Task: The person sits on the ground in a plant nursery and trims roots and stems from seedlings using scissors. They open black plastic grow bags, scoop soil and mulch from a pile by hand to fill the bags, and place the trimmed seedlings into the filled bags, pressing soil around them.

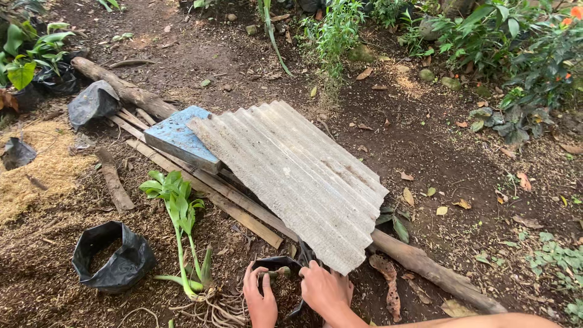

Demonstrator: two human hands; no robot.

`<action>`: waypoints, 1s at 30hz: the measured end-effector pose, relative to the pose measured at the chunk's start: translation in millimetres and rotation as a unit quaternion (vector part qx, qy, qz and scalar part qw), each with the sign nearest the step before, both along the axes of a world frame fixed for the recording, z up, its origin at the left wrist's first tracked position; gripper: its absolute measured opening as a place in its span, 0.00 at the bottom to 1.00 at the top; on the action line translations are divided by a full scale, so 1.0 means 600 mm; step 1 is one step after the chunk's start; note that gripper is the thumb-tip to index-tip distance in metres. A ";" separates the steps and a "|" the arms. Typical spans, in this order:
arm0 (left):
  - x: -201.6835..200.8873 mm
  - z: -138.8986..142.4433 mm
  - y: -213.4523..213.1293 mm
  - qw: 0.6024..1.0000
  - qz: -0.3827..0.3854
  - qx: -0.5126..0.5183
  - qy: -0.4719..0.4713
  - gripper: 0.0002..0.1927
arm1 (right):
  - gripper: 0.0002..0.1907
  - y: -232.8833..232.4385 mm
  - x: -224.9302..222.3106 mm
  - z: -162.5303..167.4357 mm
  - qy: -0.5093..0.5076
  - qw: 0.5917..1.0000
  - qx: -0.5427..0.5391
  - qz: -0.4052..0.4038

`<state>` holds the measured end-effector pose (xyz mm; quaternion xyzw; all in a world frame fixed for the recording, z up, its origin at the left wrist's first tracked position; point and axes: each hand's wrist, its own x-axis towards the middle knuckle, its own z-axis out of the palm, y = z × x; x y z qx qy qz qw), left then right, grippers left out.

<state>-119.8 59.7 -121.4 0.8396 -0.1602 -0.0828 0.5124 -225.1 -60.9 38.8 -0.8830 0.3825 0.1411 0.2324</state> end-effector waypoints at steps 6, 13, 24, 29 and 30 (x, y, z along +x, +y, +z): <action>0.002 0.000 0.006 1.000 -0.010 -0.001 -0.006 0.10 | 0.08 0.038 -0.017 -0.050 -0.259 0.961 0.062 0.073; 0.002 0.010 0.009 1.000 -0.017 0.014 0.014 0.11 | 0.03 0.051 -0.004 -0.159 -0.269 0.939 0.105 0.185; 0.019 -0.014 -0.001 0.998 -0.014 0.044 0.034 0.09 | 0.16 0.035 0.014 -0.195 -0.180 0.976 0.076 0.098; 0.029 -0.019 -0.010 0.999 -0.011 0.022 -0.026 0.08 | 0.12 0.024 0.037 -0.207 -0.113 0.968 0.135 0.181; 0.028 -0.019 -0.009 0.999 -0.005 0.028 -0.020 0.08 | 0.14 0.022 0.040 -0.209 -0.108 0.970 0.129 0.177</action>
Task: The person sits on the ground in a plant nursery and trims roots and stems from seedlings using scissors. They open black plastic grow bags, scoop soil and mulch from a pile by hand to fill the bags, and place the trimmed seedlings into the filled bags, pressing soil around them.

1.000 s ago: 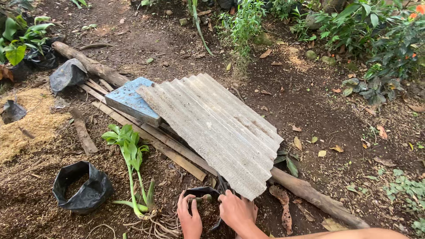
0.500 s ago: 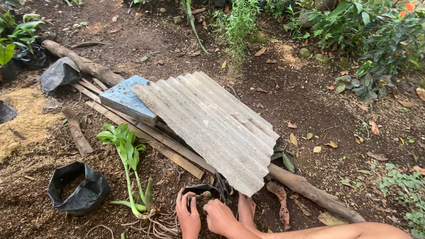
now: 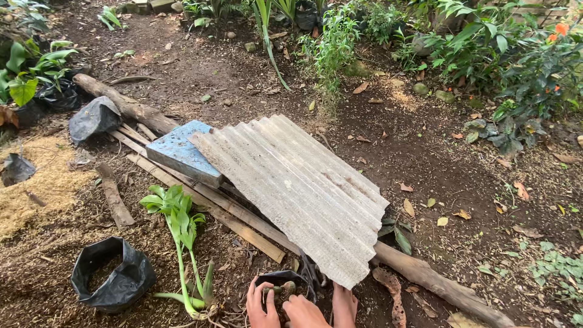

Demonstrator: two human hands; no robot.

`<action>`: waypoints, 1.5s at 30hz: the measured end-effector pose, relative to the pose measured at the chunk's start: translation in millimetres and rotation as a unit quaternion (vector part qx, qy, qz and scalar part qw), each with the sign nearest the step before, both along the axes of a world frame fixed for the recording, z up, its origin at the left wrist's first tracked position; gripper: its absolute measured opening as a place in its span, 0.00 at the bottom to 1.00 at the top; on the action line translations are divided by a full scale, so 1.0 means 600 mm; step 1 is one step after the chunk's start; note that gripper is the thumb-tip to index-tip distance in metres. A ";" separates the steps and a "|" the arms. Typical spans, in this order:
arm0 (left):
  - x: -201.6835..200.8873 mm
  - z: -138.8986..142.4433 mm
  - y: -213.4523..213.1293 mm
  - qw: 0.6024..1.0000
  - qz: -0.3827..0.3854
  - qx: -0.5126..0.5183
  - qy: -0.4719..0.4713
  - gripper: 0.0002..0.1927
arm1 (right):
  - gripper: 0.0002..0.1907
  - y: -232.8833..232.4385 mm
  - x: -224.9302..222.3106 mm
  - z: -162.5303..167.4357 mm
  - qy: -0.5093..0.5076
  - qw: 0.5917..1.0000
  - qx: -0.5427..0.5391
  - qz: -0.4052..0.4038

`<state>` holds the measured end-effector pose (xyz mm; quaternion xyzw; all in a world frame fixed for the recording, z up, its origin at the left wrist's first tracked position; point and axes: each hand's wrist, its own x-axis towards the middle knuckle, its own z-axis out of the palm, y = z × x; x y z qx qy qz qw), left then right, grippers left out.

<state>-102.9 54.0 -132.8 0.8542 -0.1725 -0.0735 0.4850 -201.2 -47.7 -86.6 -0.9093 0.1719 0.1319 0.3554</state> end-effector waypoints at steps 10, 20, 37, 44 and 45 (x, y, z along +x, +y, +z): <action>-0.006 0.008 -0.003 1.000 -0.003 0.000 0.010 0.10 | 0.20 0.012 0.005 0.013 0.031 0.993 -0.091 -0.064; -0.017 0.010 -0.003 1.000 -0.009 -0.016 0.004 0.10 | 0.26 0.024 -0.003 0.021 0.026 0.986 -0.145 -0.074; -0.053 0.040 0.026 0.996 -0.053 -0.072 0.006 0.09 | 0.25 0.112 -0.011 0.012 0.026 0.925 -0.358 -0.126; -0.069 0.060 0.044 0.993 -0.040 -0.097 0.049 0.09 | 0.24 0.118 -0.017 0.032 0.080 0.957 -0.268 -0.081; -0.069 0.067 0.041 0.994 -0.038 -0.093 0.048 0.09 | 0.25 0.109 -0.022 0.039 0.086 0.966 -0.235 -0.066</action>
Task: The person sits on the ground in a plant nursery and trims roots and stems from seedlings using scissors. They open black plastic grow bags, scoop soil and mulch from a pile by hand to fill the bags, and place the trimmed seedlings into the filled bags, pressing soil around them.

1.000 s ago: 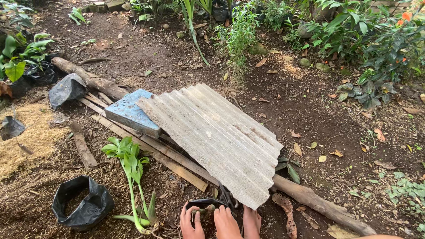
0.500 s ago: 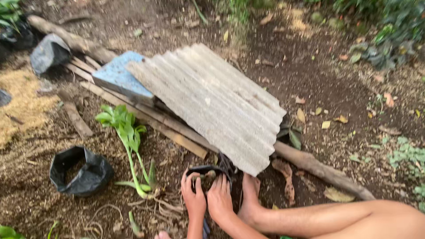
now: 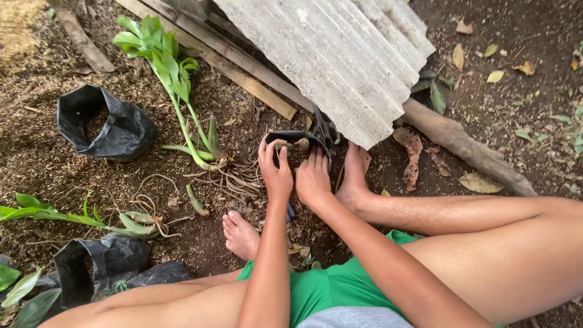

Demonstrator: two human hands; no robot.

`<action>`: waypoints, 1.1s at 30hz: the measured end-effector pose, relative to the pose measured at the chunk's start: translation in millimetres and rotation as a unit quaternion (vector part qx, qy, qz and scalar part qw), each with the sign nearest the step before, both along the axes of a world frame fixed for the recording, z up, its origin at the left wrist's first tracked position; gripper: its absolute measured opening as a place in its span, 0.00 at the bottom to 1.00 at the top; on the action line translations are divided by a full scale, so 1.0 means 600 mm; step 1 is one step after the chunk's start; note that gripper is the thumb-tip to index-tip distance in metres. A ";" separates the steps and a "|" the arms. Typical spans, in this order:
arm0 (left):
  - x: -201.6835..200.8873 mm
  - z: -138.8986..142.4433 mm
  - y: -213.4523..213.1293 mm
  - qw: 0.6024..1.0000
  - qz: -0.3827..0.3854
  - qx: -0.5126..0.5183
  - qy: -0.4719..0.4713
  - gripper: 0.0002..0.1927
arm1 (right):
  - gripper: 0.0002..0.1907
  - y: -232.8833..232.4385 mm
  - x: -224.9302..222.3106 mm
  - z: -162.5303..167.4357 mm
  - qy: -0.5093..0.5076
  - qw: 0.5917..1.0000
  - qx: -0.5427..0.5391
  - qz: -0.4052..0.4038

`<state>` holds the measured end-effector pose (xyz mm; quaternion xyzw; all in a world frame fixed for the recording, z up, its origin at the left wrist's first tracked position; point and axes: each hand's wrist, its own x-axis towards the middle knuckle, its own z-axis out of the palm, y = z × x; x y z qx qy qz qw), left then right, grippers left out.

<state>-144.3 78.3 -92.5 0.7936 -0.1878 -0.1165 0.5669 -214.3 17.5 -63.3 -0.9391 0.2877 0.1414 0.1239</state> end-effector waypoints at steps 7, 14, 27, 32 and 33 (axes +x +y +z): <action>0.018 0.015 0.003 1.000 -0.020 0.021 0.011 0.08 | 0.31 -0.011 -0.046 0.012 -0.160 0.981 0.099 -0.042; 0.041 0.017 0.011 0.997 -0.054 0.050 0.021 0.09 | 0.41 0.011 -0.030 -0.005 -0.199 0.977 0.070 0.036; 0.056 -0.007 0.003 0.998 -0.051 0.030 0.028 0.11 | 0.40 0.001 -0.038 -0.033 -0.136 0.984 0.111 0.034; 0.051 -0.019 0.005 0.996 -0.054 0.058 0.037 0.12 | 0.41 0.013 -0.026 -0.038 -0.106 0.987 0.112 0.051; 0.047 -0.017 0.008 0.995 -0.061 0.069 0.043 0.12 | 0.41 0.015 -0.025 -0.037 -0.104 0.987 0.116 0.046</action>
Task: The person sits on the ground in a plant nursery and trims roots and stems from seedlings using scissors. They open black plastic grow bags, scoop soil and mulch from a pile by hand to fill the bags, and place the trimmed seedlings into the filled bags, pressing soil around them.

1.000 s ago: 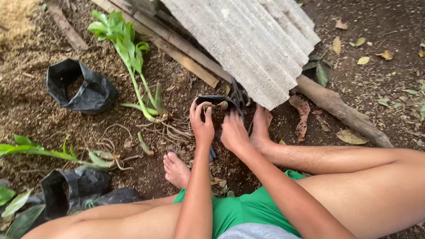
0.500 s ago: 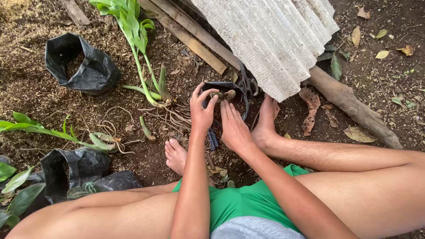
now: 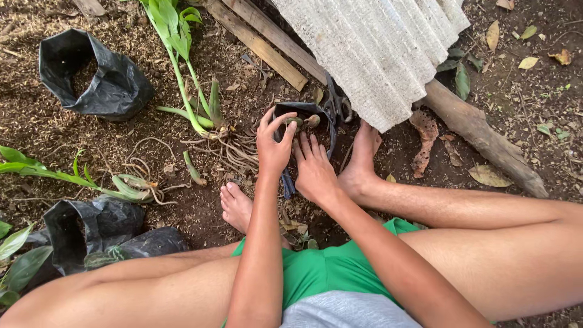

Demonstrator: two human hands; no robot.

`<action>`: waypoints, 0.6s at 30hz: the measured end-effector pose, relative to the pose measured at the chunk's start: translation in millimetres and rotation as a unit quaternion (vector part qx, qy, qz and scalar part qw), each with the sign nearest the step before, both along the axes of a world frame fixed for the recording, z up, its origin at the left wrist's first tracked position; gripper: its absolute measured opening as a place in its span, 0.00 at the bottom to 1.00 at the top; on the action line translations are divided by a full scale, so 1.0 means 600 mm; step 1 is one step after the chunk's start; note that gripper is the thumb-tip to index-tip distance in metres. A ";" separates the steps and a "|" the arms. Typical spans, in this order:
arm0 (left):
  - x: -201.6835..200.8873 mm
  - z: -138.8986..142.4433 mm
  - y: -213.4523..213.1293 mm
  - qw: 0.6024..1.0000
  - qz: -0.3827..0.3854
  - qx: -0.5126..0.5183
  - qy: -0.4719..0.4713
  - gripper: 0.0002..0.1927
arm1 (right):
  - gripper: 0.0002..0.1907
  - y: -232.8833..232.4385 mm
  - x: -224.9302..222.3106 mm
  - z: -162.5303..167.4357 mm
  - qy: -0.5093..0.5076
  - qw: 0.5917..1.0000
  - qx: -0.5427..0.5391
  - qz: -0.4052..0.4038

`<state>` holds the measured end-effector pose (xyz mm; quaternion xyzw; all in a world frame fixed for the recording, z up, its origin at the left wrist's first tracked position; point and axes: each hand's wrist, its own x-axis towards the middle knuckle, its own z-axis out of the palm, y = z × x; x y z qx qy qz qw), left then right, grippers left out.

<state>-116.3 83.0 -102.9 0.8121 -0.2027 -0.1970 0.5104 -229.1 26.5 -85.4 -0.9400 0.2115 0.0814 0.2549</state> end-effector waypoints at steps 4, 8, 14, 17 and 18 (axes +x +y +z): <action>-0.005 0.013 -0.004 1.000 -0.011 0.011 -0.025 0.15 | 0.43 -0.004 0.001 0.008 0.052 0.998 -0.010 0.020; -0.045 0.032 0.003 0.990 0.069 -0.043 -0.113 0.31 | 0.40 -0.031 -0.028 0.015 -0.006 0.999 -0.027 0.041; -0.105 0.054 0.004 0.967 0.174 0.187 -0.008 0.26 | 0.16 -0.101 -0.067 0.060 -0.077 0.979 0.037 -0.186; -0.104 0.052 0.008 0.949 0.140 0.272 0.076 0.19 | 0.23 -0.129 -0.057 0.071 0.050 0.971 0.028 -0.231; -0.101 0.049 0.009 0.953 0.139 0.264 0.053 0.17 | 0.27 -0.137 -0.055 0.070 0.103 0.967 0.025 -0.231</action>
